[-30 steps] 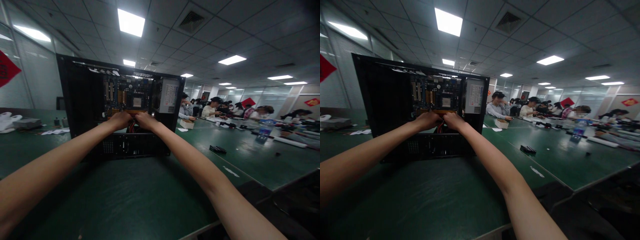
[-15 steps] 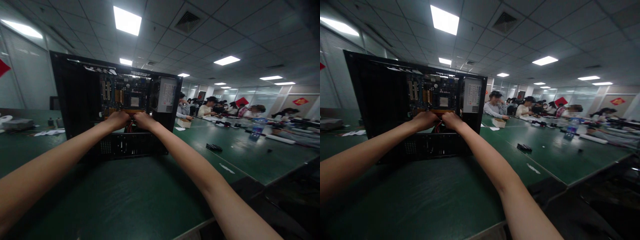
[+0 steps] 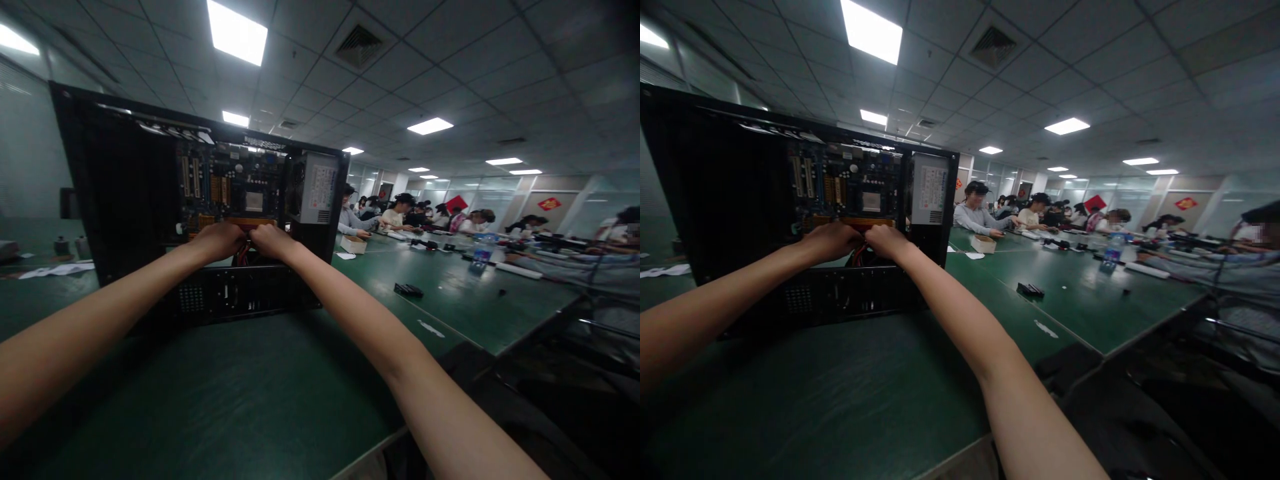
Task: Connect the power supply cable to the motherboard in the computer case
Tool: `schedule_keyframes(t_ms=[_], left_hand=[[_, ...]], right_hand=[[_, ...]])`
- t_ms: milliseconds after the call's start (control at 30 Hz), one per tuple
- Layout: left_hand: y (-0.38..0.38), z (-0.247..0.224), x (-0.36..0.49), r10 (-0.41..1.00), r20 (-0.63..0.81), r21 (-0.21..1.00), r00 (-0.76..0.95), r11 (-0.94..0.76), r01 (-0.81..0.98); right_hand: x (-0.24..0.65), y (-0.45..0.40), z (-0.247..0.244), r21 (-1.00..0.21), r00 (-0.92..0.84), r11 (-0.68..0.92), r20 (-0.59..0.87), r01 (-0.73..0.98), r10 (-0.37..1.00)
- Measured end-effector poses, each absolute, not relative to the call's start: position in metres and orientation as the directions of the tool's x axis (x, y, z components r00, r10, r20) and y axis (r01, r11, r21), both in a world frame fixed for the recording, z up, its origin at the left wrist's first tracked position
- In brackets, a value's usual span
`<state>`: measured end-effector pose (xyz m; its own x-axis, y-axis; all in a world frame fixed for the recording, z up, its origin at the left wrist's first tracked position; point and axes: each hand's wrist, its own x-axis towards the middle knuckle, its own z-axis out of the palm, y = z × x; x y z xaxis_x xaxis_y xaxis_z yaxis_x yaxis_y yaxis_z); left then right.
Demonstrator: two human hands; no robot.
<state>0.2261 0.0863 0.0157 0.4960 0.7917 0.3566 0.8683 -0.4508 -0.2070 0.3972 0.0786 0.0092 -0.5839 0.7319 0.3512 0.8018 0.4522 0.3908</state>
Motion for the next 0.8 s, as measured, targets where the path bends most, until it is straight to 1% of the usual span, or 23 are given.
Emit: schedule_keyframes(t_ms=[267, 433, 600, 800], left_hand=[[0.084, 0.017, 0.228, 0.768, 0.374, -0.223, 0.52, -0.469, 0.854], [0.081, 0.016, 0.229, 0.789, 0.351, -0.223, 0.505, -0.453, 0.863], [0.081, 0.016, 0.227, 0.76, 0.373, -0.237, 0.532, -0.476, 0.847], [0.085, 0.014, 0.226, 0.761, 0.373, -0.231, 0.532, -0.479, 0.847]], right_hand=[[0.402, 0.077, 0.005, 0.299, -0.537, 0.45, 0.373, 0.842, 0.757], [0.408, 0.073, 0.003, 0.253, -0.517, 0.452, 0.369, 0.855, 0.772], [0.408, 0.07, 0.003, 0.238, -0.471, 0.408, 0.377, 0.881, 0.798], [0.408, 0.07, 0.003, 0.23, -0.432, 0.368, 0.377, 0.901, 0.82]])
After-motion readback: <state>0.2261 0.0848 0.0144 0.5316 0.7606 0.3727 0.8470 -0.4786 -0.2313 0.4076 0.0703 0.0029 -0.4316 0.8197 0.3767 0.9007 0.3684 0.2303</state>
